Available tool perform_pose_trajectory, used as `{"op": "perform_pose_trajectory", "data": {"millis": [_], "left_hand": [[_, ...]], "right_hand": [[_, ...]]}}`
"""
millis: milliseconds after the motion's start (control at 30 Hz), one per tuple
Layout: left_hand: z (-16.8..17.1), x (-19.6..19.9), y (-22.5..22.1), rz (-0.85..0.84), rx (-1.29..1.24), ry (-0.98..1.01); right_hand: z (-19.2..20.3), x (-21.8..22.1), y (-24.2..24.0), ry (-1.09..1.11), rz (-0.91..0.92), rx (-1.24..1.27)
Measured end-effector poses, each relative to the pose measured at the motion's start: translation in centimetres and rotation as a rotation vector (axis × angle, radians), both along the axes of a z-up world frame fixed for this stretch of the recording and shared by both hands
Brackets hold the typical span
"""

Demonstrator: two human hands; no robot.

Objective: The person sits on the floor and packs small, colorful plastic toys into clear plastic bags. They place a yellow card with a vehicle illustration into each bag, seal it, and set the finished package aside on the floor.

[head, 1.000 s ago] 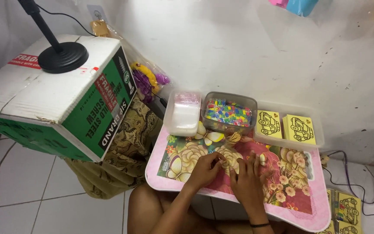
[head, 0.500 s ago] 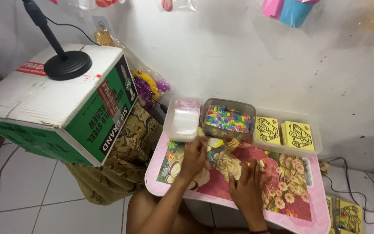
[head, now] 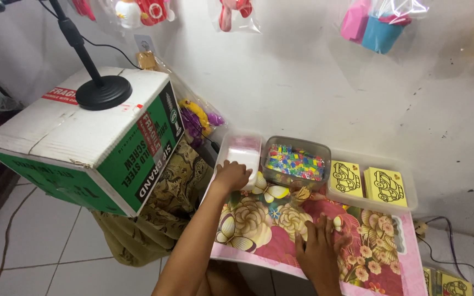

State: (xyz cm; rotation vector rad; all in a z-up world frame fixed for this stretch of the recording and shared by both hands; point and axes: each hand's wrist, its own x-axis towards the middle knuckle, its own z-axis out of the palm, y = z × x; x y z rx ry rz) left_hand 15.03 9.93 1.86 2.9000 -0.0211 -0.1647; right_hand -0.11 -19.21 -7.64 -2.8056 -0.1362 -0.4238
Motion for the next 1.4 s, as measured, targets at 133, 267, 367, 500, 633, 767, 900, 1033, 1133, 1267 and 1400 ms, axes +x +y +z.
{"op": "perform_pose_trajectory", "data": {"millis": [133,267,367,500,633,767,900,1033,1133,1267,1400], "left_hand": [[-2.3,2.7,0.5,0.009,0.055,0.108],[-3.5,3.9,1.1,-0.009,0.068,0.100],[-3.2,3.6,1.2,-0.030,0.073,0.076],[1.7,0.1,0.4,-0.036,-0.069,-0.362],[8.0,-4.6,-2.0,-0.099,-0.240,-0.662],[10.9,-9.4,-5.4,-0.272,-0.361,-0.795],[9.8,-12.6,-8.6,-0.513,-0.395,-0.683],[6.8,-14.5,-11.9,-0.792,-0.191,-0.699],[4.6,-15.9,-13.2,-0.875,-0.083,-0.581],[2.6,-16.3,-13.8,-0.891,-0.133,-0.503],[2.4,-15.9,-13.4,-0.700,-0.503,-0.593]], "right_hand": [[0.7,-0.1,0.3,0.051,-0.010,-0.041],[0.5,0.1,0.1,0.068,-0.020,-0.024],[0.5,0.2,0.1,0.118,-0.028,-0.038],[-1.5,0.6,-0.2,0.007,-0.045,-0.038],[-0.9,0.8,-0.5,-0.149,-0.016,0.079],[3.4,-0.5,-1.0,-0.093,-0.065,0.585],[4.8,-1.7,-2.5,0.090,-0.175,1.144],[4.0,-1.1,-3.4,0.072,0.203,1.455],[4.5,-1.0,-3.2,0.218,0.089,1.599],[5.2,-1.1,-3.0,0.077,-0.046,1.387],[4.1,-0.8,-3.1,-0.050,-0.080,1.427]]}}
